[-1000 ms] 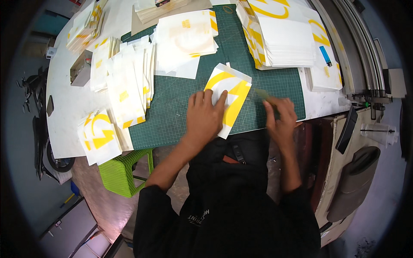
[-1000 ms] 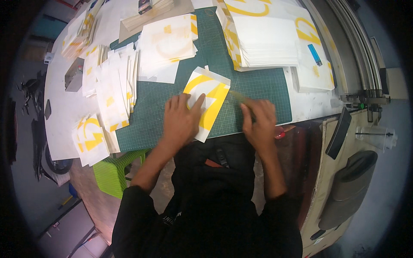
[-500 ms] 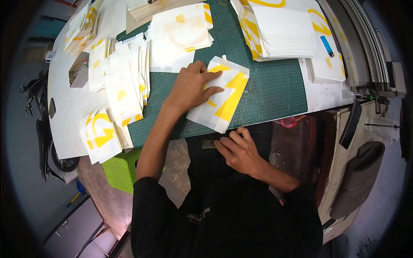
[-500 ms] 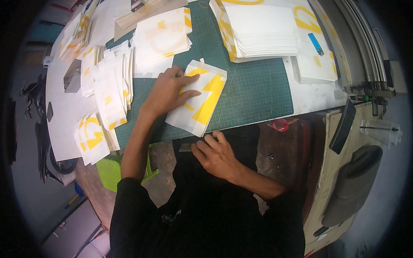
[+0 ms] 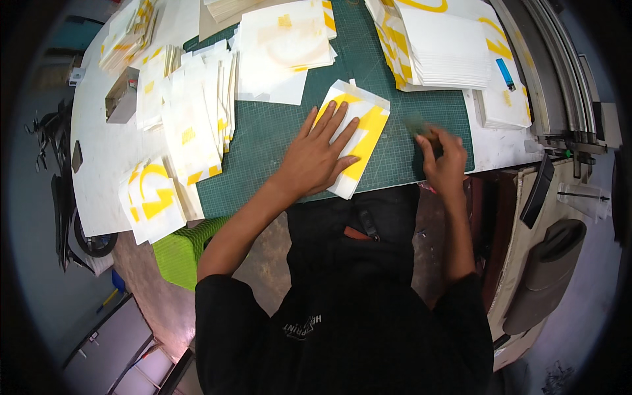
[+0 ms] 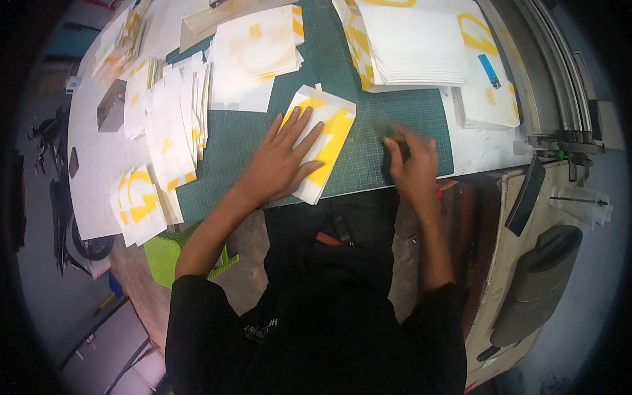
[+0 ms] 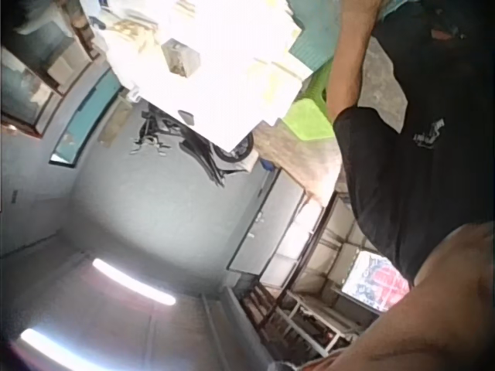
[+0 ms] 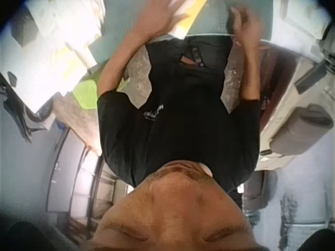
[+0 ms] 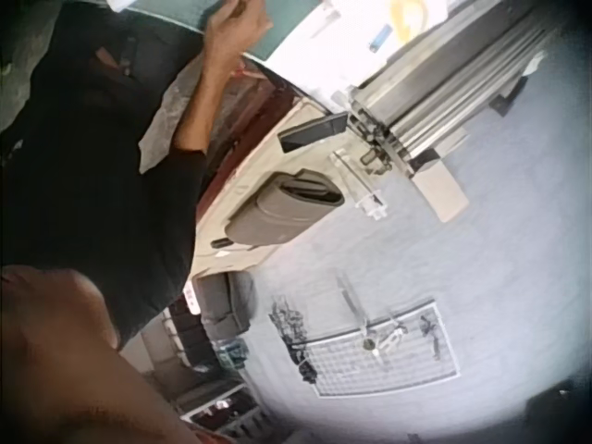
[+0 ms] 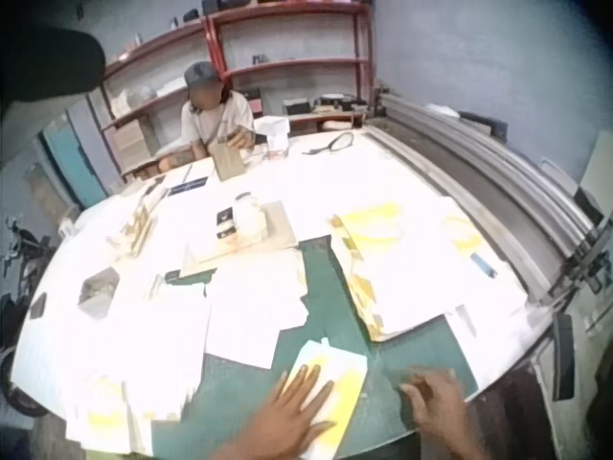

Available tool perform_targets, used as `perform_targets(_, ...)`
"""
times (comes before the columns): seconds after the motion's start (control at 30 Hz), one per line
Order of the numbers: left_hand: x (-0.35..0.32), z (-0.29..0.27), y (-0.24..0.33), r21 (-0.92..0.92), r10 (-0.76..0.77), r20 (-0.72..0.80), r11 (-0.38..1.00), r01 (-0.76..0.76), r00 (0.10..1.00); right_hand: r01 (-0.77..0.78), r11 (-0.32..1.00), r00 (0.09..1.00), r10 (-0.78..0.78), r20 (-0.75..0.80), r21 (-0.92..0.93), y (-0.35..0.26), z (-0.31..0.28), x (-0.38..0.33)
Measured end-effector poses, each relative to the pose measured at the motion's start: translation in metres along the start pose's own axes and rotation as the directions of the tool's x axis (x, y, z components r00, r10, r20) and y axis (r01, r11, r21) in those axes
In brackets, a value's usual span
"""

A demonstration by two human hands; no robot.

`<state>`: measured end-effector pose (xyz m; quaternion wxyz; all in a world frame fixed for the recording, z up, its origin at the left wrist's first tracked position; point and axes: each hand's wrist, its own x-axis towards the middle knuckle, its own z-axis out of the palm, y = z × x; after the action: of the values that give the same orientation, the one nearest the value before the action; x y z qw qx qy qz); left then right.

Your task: The person repeatedly picks up individual white sheets with yellow printed designs from a pile on a green cutting mat. They smooth each sheet flat with both hands and then place it onto a growing stack. The person occasionally lifts the stack to align the edges before continuing the process.

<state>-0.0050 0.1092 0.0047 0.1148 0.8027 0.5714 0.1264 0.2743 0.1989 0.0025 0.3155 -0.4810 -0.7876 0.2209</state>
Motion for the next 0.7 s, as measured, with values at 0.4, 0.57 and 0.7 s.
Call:
perform_targets(0.4, 0.008, -0.001, 0.001, -0.188, -0.212, -0.183, 0.966, 0.177, 0.960, 0.285, 0.957, 0.958, -0.286, 0.016, 0.044, -0.025, 0.021, -0.006)
perform_targets(0.57, -0.014, -0.020, -0.024, -0.136, -0.071, -0.085, 0.989, 0.059, 0.994, 0.390, 0.921, 0.896, -0.385, 0.221, 0.021, -0.045, 0.036, 0.002)
perform_targets(0.7, -0.018, -0.017, -0.027, -0.059, -0.047, -0.016, 0.997, 0.046, 0.999, 0.388, 0.919, 0.890, -0.355, 0.287, -0.066, -0.039, 0.034, 0.003)
